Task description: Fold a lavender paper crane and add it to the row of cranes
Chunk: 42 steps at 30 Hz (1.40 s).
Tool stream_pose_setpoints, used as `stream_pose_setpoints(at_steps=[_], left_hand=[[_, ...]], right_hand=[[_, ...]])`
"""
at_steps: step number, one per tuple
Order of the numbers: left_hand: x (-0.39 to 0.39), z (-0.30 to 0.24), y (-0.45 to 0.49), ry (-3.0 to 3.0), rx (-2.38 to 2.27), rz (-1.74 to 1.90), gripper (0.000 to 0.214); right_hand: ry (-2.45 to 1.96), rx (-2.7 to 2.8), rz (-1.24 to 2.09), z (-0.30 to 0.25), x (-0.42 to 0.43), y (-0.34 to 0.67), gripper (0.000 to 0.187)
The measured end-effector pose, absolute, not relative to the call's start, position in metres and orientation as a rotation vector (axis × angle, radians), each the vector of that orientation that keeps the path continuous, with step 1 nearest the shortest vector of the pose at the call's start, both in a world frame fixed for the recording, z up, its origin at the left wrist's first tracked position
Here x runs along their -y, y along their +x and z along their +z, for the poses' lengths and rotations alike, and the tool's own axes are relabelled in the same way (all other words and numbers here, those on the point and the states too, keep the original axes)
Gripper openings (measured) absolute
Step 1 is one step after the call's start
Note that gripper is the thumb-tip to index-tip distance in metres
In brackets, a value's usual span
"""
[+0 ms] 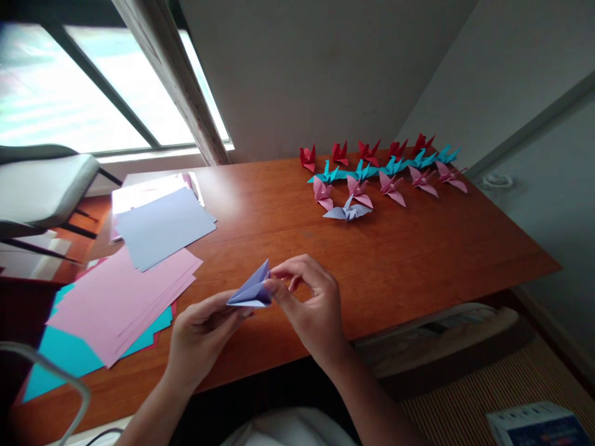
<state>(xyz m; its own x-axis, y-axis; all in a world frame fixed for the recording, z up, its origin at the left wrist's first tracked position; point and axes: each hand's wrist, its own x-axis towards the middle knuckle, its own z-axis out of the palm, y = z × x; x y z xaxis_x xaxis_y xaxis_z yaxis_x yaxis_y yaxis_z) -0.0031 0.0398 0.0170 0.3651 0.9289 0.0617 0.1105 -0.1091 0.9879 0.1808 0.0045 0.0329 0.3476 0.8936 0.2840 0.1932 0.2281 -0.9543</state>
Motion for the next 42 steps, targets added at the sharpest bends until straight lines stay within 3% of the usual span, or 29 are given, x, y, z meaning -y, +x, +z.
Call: stream_pose_setpoints(at_steps=[6,19,42], left_hand=[[-0.04,0.018,0.0,1.379,-0.988,0.936,0.015],[-0.041,0.012,-0.006,1.819,-1.062,0.949,0.019],[-0.039,0.008,-0.006,1.64,-0.961,0.94,0.023]], right_hand=[[-1.256,1.134,0.638,0.039,-0.004,0.173,0.003],[-1.232,1.029,0.816,0.041,-0.006,0.173,0.011],[-1.07,0.796,0.924,0.033,-0.01,0.16,0.007]])
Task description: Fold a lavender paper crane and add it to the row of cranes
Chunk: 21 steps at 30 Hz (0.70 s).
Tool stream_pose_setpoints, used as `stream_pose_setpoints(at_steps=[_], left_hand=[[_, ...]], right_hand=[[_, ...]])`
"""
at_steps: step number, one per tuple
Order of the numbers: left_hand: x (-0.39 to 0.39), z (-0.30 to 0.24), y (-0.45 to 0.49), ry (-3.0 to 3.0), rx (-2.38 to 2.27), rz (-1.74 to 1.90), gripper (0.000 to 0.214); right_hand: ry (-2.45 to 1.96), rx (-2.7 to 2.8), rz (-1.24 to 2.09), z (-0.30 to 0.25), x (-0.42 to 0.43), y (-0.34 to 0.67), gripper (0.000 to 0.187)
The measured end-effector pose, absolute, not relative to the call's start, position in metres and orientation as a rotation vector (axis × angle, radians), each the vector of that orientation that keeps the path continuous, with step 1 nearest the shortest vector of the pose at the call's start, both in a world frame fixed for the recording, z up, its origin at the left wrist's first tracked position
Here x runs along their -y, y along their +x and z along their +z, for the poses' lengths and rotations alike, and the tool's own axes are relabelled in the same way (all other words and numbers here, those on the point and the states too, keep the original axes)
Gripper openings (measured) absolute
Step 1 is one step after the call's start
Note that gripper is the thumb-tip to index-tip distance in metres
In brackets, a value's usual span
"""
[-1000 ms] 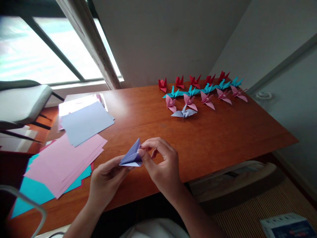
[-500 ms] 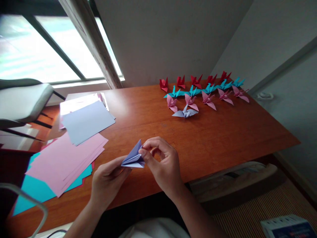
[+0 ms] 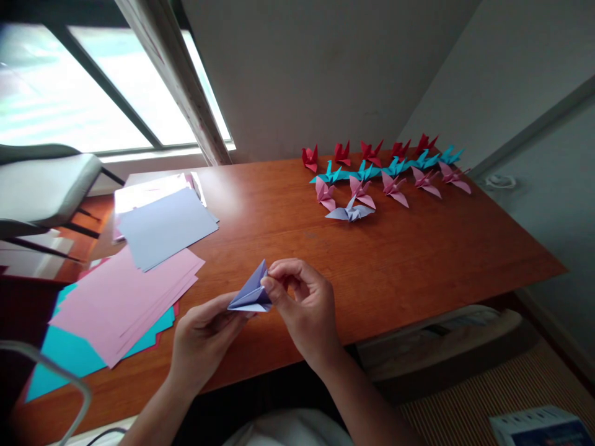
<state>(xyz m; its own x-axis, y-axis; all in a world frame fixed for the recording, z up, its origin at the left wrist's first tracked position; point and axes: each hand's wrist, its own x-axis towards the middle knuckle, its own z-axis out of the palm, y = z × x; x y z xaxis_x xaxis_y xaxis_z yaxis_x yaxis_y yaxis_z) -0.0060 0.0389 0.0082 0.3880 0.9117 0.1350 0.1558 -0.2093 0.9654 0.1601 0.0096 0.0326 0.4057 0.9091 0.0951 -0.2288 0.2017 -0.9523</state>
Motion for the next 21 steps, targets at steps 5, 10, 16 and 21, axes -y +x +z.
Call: stream_pose_setpoints(at_steps=[5,10,16,21], left_hand=[[-0.0378,0.0098,-0.006,1.628,-0.965,0.943,0.019],[-0.0383,0.0098,-0.0056,1.606,-0.96,0.956,0.014],[-0.0392,0.0116,-0.0057,1.621,-0.962,0.976,0.015],[-0.0387,0.0079,-0.0065,1.672,-1.006,1.016,0.021]], right_hand=[[-1.052,0.733,0.951,0.0336,-0.0107,0.1582,0.01],[-1.021,0.694,0.954,0.0334,-0.0123,0.1578,0.014],[-1.049,0.811,0.862,0.0318,-0.0109,0.1575,0.009],[-1.135,0.952,0.783,0.0323,-0.0077,0.1596,0.006]])
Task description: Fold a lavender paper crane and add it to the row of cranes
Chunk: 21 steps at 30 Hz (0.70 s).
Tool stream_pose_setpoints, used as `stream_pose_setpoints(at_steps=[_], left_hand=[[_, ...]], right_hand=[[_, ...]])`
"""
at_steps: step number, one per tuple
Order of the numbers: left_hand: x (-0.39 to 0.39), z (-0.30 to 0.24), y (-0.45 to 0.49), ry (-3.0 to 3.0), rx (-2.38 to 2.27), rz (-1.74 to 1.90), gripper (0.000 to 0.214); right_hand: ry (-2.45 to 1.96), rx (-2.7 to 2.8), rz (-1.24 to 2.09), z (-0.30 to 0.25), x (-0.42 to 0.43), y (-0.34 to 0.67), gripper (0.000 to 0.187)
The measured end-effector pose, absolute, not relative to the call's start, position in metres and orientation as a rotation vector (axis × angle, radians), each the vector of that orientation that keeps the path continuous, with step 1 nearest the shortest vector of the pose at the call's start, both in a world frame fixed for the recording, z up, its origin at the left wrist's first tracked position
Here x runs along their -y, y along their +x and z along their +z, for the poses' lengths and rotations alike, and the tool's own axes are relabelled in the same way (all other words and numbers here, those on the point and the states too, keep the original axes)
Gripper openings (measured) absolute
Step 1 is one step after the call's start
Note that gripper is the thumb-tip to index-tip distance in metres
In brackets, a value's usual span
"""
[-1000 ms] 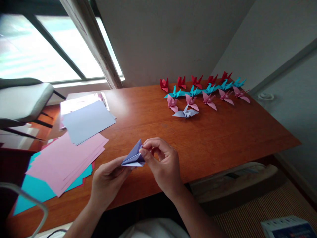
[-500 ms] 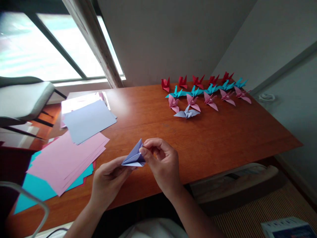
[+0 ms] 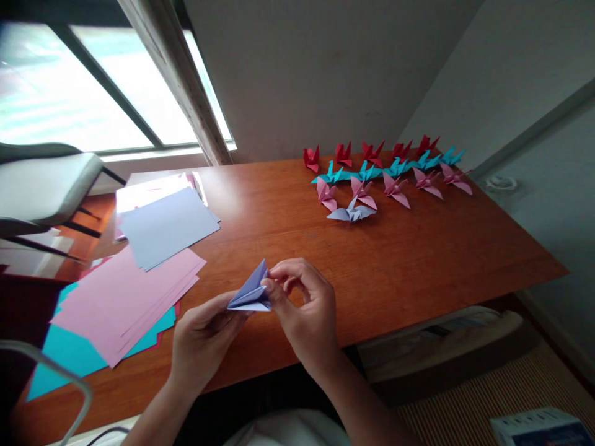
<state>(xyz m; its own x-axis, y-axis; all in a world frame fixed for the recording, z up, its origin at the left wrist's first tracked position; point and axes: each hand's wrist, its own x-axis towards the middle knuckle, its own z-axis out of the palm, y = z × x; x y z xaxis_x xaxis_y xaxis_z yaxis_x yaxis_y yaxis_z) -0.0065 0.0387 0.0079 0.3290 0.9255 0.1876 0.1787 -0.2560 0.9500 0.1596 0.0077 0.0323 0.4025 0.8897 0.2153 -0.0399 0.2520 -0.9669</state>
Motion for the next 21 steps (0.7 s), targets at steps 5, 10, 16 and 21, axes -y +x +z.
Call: stream_pose_setpoints(at_steps=[5,10,16,21], left_hand=[[-0.0381,0.0077,-0.0074,1.737,-1.04,1.006,0.022],[-0.0385,0.0084,-0.0081,1.741,-1.032,0.988,0.021],[-0.0375,0.0044,-0.0088,1.669,-1.026,0.971,0.02],[-0.038,0.0063,-0.0076,1.642,-1.016,0.976,0.014]], right_hand=[[-1.179,1.001,0.784,0.0341,-0.0073,0.1624,0.005],[-1.138,0.896,0.915,0.033,-0.008,0.1626,0.005],[-1.072,0.736,1.041,0.0317,-0.0098,0.1605,0.005],[-1.044,0.639,1.064,0.0303,-0.0129,0.1579,0.009]])
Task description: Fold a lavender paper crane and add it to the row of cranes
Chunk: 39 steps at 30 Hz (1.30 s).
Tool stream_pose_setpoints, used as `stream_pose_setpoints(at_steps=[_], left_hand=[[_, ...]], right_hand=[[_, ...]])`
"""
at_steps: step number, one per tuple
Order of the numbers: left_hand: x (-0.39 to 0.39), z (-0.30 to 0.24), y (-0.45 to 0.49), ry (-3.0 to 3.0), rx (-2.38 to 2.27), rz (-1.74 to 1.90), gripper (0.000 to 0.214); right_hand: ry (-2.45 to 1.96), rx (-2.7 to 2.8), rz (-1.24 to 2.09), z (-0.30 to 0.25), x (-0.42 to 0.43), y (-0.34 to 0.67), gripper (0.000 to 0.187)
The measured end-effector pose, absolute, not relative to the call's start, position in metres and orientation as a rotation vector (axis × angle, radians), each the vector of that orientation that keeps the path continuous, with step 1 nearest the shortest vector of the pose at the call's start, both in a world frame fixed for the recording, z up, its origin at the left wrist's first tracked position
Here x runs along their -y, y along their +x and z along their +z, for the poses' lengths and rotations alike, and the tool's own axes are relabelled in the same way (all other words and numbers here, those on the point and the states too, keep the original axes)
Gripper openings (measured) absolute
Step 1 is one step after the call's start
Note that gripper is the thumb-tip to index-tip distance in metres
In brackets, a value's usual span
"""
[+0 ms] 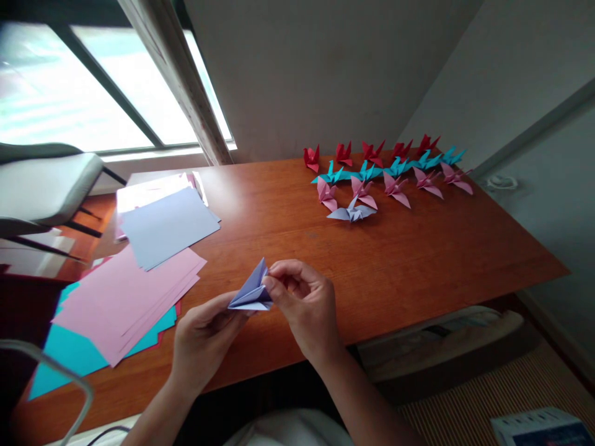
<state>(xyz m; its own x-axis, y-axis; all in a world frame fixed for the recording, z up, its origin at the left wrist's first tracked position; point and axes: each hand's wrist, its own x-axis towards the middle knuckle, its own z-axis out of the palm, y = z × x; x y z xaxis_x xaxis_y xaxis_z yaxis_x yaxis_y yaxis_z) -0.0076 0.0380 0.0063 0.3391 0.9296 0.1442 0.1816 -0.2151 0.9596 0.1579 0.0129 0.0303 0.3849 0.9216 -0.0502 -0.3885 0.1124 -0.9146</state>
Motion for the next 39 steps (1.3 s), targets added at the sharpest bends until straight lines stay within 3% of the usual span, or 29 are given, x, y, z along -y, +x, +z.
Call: stream_pose_setpoints(at_steps=[24,30,39], left_hand=[[-0.0389,0.0138,-0.0045,1.593,-0.987,0.952,0.009],[-0.0382,0.0131,-0.004,1.564,-0.989,0.949,0.009],[-0.0377,0.0163,-0.0033,1.55,-0.975,0.873,0.011]], right_hand=[[-1.084,0.626,1.02,0.0291,-0.014,0.1558,0.012],[-1.043,0.606,1.044,0.0299,-0.0143,0.1557,0.025],[-1.175,0.717,1.08,0.0361,-0.0155,0.1626,0.011]])
